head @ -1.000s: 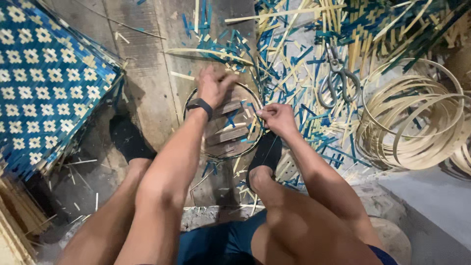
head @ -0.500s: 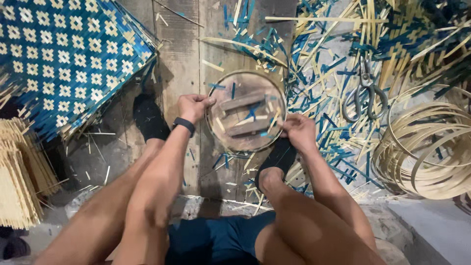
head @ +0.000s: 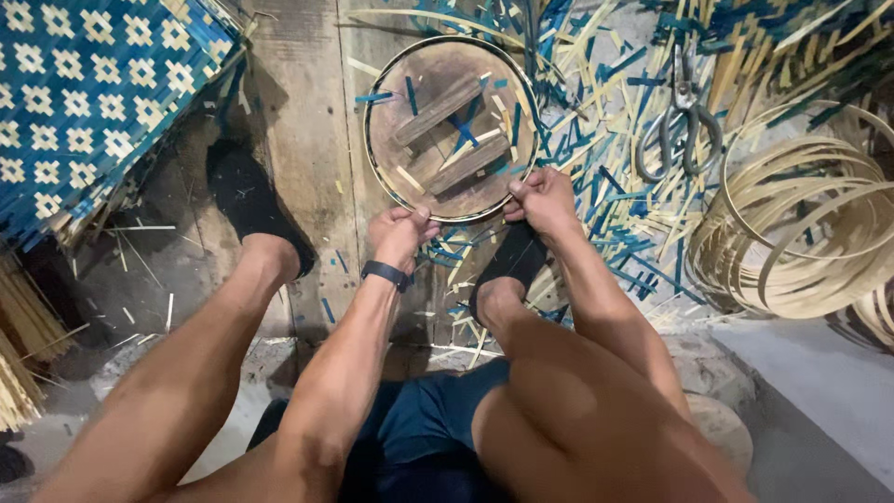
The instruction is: The person sits on the floor and repeatedly places a circular bamboo frame over a patterned woven mat, then uses scissors to trim the excess woven strips around the frame's edge. The trimmed pieces are discarded, and the process is repeated with multiple mats.
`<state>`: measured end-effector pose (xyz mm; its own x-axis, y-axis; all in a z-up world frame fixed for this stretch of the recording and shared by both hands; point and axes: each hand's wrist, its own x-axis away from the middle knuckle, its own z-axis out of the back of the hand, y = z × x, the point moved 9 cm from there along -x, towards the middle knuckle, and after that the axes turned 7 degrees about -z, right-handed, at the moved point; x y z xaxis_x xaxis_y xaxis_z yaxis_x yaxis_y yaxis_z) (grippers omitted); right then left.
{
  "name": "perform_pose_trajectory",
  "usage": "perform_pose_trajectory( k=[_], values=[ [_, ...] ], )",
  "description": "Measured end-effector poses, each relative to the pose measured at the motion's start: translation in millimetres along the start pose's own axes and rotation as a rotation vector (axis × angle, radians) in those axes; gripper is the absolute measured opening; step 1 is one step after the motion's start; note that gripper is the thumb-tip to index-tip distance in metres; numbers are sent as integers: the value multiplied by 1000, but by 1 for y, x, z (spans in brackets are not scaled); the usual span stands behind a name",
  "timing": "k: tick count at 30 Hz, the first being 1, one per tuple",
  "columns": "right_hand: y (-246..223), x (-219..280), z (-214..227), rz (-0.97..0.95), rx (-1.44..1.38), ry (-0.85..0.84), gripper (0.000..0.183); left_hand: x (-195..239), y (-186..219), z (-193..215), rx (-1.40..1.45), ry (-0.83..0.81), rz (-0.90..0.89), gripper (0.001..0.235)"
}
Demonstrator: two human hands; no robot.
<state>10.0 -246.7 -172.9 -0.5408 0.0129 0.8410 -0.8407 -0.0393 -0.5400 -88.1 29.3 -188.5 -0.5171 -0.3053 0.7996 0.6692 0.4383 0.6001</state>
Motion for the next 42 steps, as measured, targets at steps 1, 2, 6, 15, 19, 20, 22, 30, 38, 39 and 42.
perform_pose_trajectory(
  k=[1,2,6,15,19,20,22,30,38,39,42],
  values=[
    [0,2,1,7,12,31,21,1,1,0,-3,9,-16,20],
    [-6,4,0,32,-5,38,23,-1,4,-1,-5,17,-39,20],
    [-63,46,1,300,370,248,45,-1,25,7,-41,98,-75,23],
    [-220,155,-108,1198,1150,89,133,68,200,-29,-450,107,-743,32],
    [-222,146,-105,1078,994,71,128,134,235,-63,-428,-36,-1113,36],
    [-220,145,-100,1064,900,49,126,130,234,-67,-355,-108,-1107,40],
    [-210,146,-85,1052,706,-22,120,99,221,-51,-359,-52,-1030,43],
    [-187,140,51,880,279,135,72,-97,46,110,-910,-19,-13,46],
    [-195,155,81,907,126,264,80,-175,183,22,581,-102,-232,35],
    [-191,153,75,909,80,201,84,-177,198,18,934,-31,-279,30],
    [-166,134,47,880,-188,-135,103,-137,188,-32,765,-201,-372,37]
  ],
)
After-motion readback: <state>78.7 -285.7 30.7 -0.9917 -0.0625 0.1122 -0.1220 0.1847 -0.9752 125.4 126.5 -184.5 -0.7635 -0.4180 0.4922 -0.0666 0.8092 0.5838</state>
